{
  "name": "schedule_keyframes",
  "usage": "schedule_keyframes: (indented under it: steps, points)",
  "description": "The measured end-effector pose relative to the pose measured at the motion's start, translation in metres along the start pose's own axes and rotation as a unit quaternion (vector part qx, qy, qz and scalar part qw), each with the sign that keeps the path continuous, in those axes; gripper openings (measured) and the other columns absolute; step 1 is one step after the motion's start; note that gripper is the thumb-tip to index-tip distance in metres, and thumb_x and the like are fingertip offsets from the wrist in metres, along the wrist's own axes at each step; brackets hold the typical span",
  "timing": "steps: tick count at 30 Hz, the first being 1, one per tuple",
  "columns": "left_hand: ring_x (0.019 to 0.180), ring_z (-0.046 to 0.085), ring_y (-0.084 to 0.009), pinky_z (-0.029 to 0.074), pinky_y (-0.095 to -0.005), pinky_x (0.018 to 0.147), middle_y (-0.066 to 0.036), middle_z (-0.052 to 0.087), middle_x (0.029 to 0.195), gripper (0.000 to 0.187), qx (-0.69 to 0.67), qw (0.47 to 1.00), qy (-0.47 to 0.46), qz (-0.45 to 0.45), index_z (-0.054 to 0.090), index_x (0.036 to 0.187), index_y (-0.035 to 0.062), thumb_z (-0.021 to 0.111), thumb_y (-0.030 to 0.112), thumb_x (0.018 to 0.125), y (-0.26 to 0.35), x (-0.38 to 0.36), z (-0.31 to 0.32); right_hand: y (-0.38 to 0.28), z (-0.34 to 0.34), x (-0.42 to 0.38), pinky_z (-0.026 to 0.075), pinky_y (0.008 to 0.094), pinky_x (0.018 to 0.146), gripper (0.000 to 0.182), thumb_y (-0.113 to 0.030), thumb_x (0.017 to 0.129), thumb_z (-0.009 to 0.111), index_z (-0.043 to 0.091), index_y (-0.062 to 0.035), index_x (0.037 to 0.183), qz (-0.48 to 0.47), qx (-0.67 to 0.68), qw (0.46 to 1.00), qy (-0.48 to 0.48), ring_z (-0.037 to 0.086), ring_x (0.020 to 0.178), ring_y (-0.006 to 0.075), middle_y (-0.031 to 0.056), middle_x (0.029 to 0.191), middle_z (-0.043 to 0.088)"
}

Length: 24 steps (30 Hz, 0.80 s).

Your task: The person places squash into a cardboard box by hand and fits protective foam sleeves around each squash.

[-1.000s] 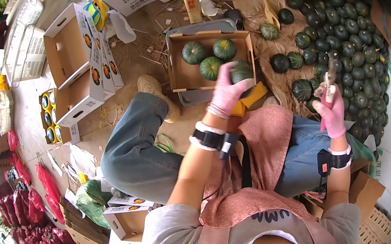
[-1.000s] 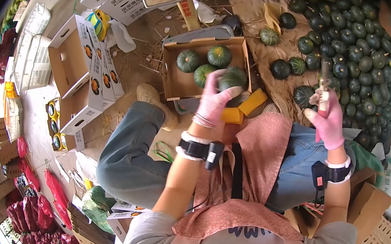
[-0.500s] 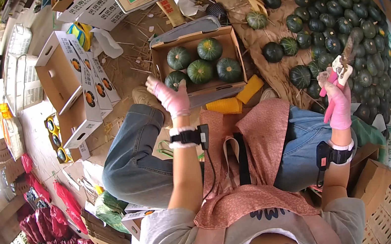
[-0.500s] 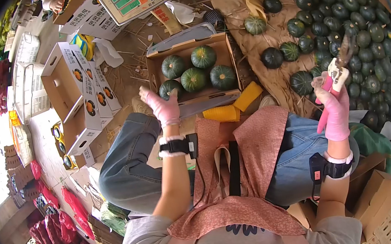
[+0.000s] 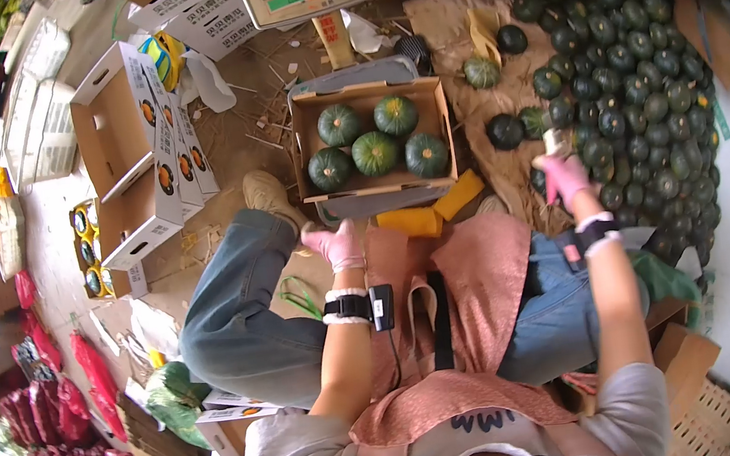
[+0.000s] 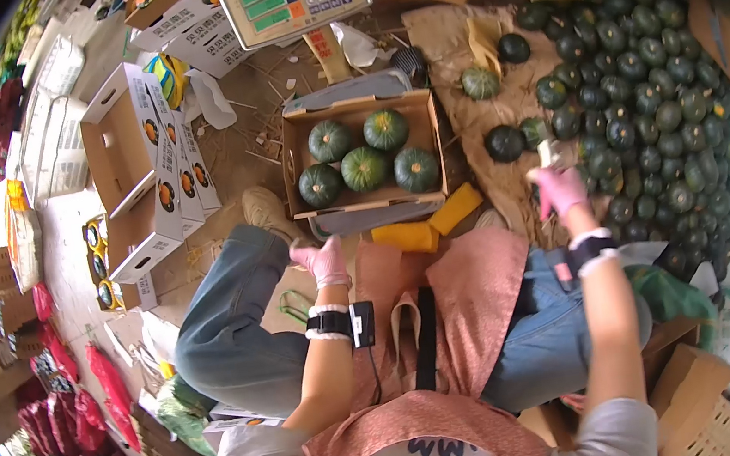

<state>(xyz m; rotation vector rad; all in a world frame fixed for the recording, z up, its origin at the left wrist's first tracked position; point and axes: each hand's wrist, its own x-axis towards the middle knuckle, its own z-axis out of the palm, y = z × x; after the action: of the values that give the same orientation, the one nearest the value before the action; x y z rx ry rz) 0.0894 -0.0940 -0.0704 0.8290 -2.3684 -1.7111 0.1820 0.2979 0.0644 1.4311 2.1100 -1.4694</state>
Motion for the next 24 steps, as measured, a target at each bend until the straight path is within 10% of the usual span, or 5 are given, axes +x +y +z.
schedule_keyframes:
  steps: [8, 14, 16, 18, 24]
  points:
    - [0.106, 0.047, -0.0351, 0.039, -0.0412, 0.093, -0.016, 0.053, 0.111, 0.033, 0.204, 0.925, -0.042, 0.318, 0.059, 0.097, 0.0070, 0.065, 0.001, 0.065, 0.112, 0.003, 0.003, 0.033, 0.079, 0.027, 0.026, 0.0519, 0.104, 0.091, -0.049, 0.061, 0.074, 0.034, -0.0055, 0.130, 0.185, -0.436, 0.869, 0.143, 0.038, 0.124, 0.0312, 0.0149, 0.132, 0.042]
    - [0.131, 0.024, -0.0368, 0.017, -0.0580, 0.105, -0.011, 0.028, 0.141, 0.031, 0.477, 0.747, -0.242, 0.394, 0.063, 0.108, 0.0361, 0.055, 0.022, 0.081, 0.114, 0.067, 0.066, 0.031, 0.096, 0.050, 0.045, 0.0396, 0.085, 0.044, -0.029, 0.074, 0.067, 0.054, -0.0081, 0.111, -0.275, -0.275, 0.897, 0.212, 0.054, 0.099, 0.0356, 0.0180, 0.104, 0.058]
    - [0.132, 0.021, -0.0375, 0.016, -0.0612, 0.104, -0.012, 0.026, 0.142, 0.034, 0.543, 0.726, -0.248, 0.340, 0.059, 0.114, 0.0381, 0.055, 0.025, 0.083, 0.121, 0.069, 0.072, -0.018, 0.111, 0.004, 0.049, 0.0395, 0.078, 0.026, -0.027, 0.076, 0.062, 0.062, -0.0040, 0.089, -0.273, -0.335, 0.901, -0.029, 0.059, 0.082, 0.0353, 0.0158, 0.089, 0.062]
    - [0.131, 0.022, -0.0386, 0.017, -0.0631, 0.102, -0.013, 0.024, 0.143, 0.039, 0.522, 0.758, -0.227, 0.319, 0.054, 0.120, 0.0368, 0.056, 0.024, 0.083, 0.114, 0.066, 0.075, -0.031, 0.139, -0.029, 0.050, 0.0409, 0.073, 0.019, -0.021, 0.079, 0.057, 0.063, -0.0035, 0.078, -0.270, -0.487, 0.765, -0.325, 0.060, 0.074, 0.0344, 0.0141, 0.078, 0.063]
    - [0.119, 0.037, -0.0403, 0.031, -0.0465, 0.101, -0.024, 0.040, 0.130, 0.047, 0.242, 0.903, -0.094, 0.342, 0.051, 0.125, 0.0135, 0.061, 0.009, 0.079, 0.118, 0.046, 0.018, 0.076, 0.239, -0.034, 0.050, 0.0424, 0.067, 0.027, -0.014, 0.082, 0.049, 0.058, -0.0133, 0.108, -0.403, -0.510, 0.739, -0.178, 0.061, 0.075, 0.0285, 0.0093, 0.099, 0.056]
